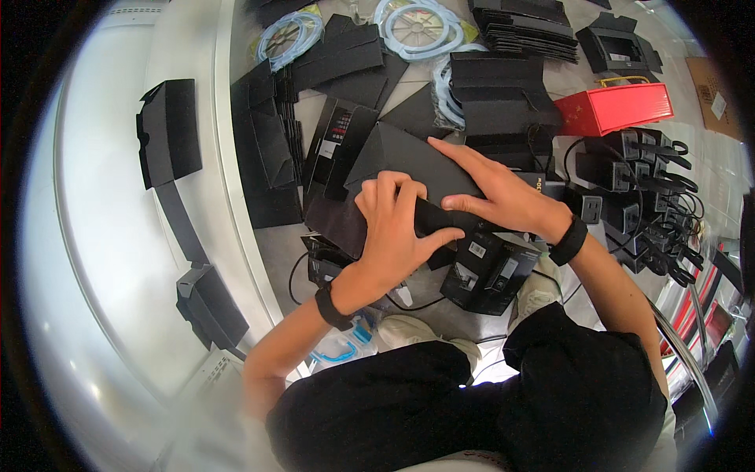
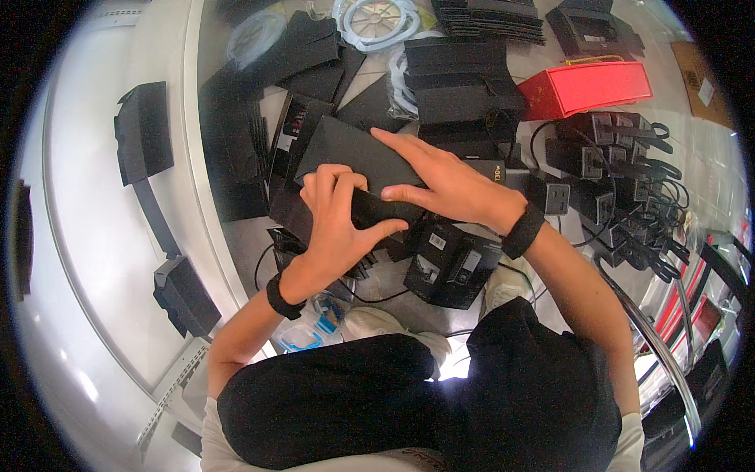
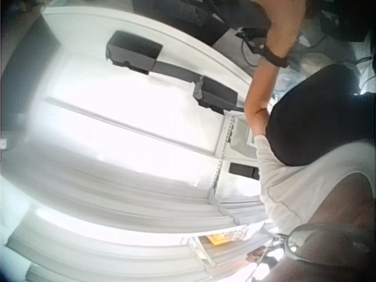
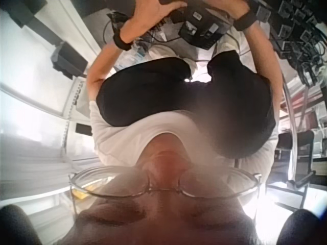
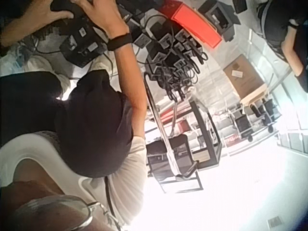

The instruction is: The person assembles flat-packed black cardboard boxes by hand. They fold the flaps, tuck in the tabs, and form the box structure. The person then places the assembled boxes onto a nearby white shelf.

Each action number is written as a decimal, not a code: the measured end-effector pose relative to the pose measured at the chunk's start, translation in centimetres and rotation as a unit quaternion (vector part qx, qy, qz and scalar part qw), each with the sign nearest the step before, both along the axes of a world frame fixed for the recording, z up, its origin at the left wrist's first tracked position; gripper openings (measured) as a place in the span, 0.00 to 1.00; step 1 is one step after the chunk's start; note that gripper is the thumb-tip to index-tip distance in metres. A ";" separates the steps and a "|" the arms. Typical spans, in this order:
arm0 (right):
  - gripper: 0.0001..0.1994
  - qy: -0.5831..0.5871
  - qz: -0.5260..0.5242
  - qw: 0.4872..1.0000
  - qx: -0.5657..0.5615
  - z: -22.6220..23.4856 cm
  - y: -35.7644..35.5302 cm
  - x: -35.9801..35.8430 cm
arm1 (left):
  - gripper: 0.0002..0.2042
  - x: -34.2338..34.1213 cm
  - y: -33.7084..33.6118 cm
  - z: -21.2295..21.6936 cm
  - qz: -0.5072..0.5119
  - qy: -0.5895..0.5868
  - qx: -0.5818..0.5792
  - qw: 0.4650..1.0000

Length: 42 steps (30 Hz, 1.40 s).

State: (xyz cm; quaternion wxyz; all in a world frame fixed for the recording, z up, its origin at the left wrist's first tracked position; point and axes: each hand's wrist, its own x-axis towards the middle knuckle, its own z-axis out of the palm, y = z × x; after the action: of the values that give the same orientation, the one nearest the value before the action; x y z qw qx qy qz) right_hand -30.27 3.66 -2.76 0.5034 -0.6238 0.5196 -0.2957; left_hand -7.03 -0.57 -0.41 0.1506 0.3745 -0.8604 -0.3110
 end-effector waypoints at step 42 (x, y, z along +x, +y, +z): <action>0.38 -0.013 -0.070 0.997 0.002 0.6 0.2 1.5 | 0.20 1.0 0.5 -1.8 0.012 0.027 -0.025 0.999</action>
State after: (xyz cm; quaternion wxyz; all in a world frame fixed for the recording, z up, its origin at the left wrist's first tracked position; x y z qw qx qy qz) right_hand -28.76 3.85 -2.17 0.4897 -0.5810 0.5558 -0.3372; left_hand -6.01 -0.04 -2.24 0.1873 0.3722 -0.8590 -0.2975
